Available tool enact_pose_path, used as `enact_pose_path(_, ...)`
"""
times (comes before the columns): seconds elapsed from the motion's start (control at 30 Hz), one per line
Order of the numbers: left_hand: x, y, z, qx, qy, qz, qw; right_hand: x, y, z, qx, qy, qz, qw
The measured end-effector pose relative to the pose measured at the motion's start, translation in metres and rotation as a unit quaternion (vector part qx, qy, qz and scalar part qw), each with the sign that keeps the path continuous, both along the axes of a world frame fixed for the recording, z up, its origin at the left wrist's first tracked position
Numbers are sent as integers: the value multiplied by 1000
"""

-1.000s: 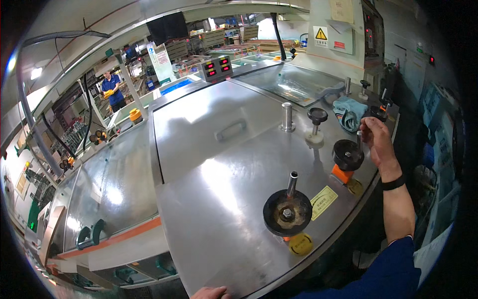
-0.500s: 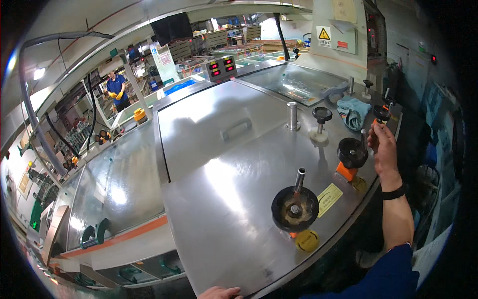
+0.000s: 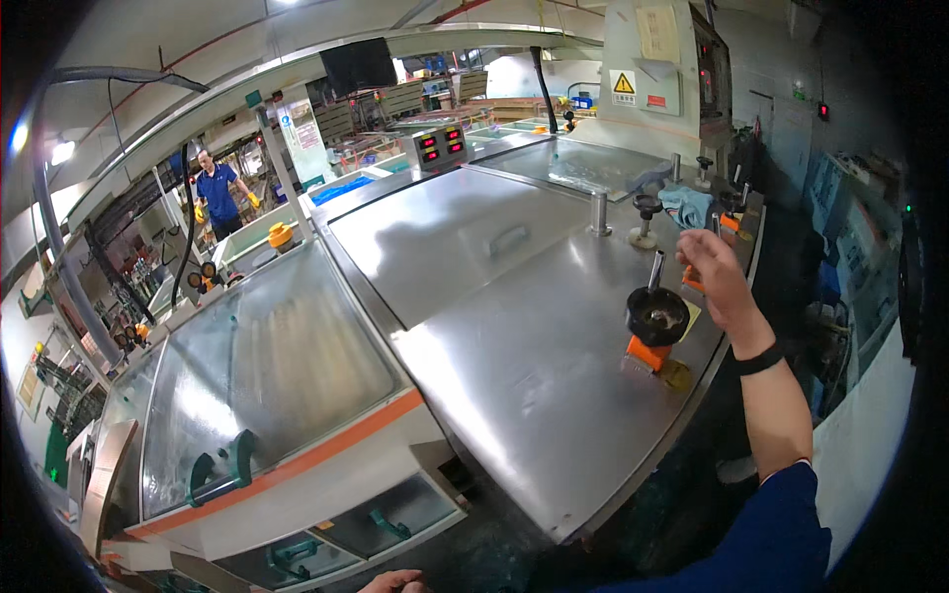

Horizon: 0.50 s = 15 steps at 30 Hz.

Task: The recorder is seen operating machinery to process and organize metal panels in a manufacturing environment.

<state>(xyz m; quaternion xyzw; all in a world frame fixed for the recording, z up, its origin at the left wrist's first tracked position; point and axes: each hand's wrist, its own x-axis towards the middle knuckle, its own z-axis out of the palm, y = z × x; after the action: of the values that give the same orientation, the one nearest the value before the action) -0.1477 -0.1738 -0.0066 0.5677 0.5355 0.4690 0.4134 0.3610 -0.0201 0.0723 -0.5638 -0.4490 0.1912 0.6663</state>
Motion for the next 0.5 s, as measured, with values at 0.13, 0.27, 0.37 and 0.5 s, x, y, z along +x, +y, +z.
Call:
enact_pose_path(0.13, -49, -11, -2, -34, -8, 19, 999, -47, 18, 8, -57, -76, 29, 995)
enact_pose_path(0.27, -73, -22, -10, -28, -14, 20, 999, -54, 41, -7, -59, -69, 74, 993)
enact_pose_path(0.37, -73, -33, -13, -35, -32, 40, 998, -73, 38, -6, -71, -61, 153, 984)
enact_pose_path(0.5, -75, -48, -23, -51, -24, 69, 996, -79, -9, -9, -55, -41, 136, 988)
